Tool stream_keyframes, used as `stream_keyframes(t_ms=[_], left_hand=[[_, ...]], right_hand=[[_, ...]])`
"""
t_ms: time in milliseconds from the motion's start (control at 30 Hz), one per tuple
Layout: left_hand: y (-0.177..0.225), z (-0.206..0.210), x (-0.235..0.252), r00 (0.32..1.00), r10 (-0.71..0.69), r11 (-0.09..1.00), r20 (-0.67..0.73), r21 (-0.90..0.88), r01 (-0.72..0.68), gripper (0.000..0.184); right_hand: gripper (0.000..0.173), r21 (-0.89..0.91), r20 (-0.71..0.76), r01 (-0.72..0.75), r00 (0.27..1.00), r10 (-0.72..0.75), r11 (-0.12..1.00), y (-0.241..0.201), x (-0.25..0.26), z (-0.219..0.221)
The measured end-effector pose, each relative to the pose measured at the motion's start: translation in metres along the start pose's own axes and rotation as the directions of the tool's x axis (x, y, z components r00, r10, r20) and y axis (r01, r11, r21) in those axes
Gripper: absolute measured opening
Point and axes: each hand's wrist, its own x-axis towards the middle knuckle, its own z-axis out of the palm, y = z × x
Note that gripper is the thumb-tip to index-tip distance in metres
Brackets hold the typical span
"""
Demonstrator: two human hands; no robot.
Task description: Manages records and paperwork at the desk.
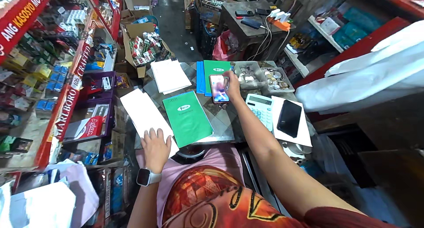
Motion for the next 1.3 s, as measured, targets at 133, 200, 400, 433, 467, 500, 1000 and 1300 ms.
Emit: stream_keyframes(t_ms=[133,200,400,433,467,500,1000,1300], left_hand=[[0.001,-0.002,0.000,1.000,0.005,1.000,0.002,-0.001,-0.005,0.059],[0.001,-0.002,-0.001,1.000,0.017,1.000,-0.022,-0.016,-0.018,0.059],[0.000,-0.002,-0.002,0.999,0.031,0.999,-0.037,-0.023,-0.032,0.059],[0.000,-0.002,-0.002,0.999,0.030,0.999,-0.041,-0.024,-0.031,0.059],[0.000,-0.001,-0.002,0.998,0.032,0.999,-0.051,-0.026,-0.033,0.059],[-0.001,0.000,-0.002,0.997,0.035,0.999,-0.062,-0.028,-0.036,0.059],[0.001,-0.002,-0.002,0.999,0.018,0.999,-0.029,-0.032,-0.018,0.059],[-0.002,0.000,-0.002,0.998,0.030,0.999,-0.058,-0.028,-0.032,0.059]], right_hand=[[0.031,0.064,-0.066,-0.026,0.997,0.030,0.998,0.002,-0.026,-0.012],[0.029,0.060,-0.065,-0.042,0.997,0.046,0.997,-0.004,-0.044,-0.018],[0.030,0.100,-0.073,-0.002,0.997,0.010,0.995,0.009,-0.059,-0.008],[0.029,0.093,-0.065,0.010,0.998,-0.004,0.996,0.008,-0.059,-0.008],[0.028,0.085,-0.060,0.024,0.998,-0.019,0.996,0.007,-0.058,-0.008],[0.026,0.078,-0.055,0.034,0.998,-0.030,0.996,0.005,-0.057,-0.008],[0.041,0.238,0.105,-0.325,0.945,0.309,0.915,0.005,-0.080,-0.029],[0.057,0.315,0.163,-0.375,0.926,0.339,0.872,0.010,-0.081,-0.026]])
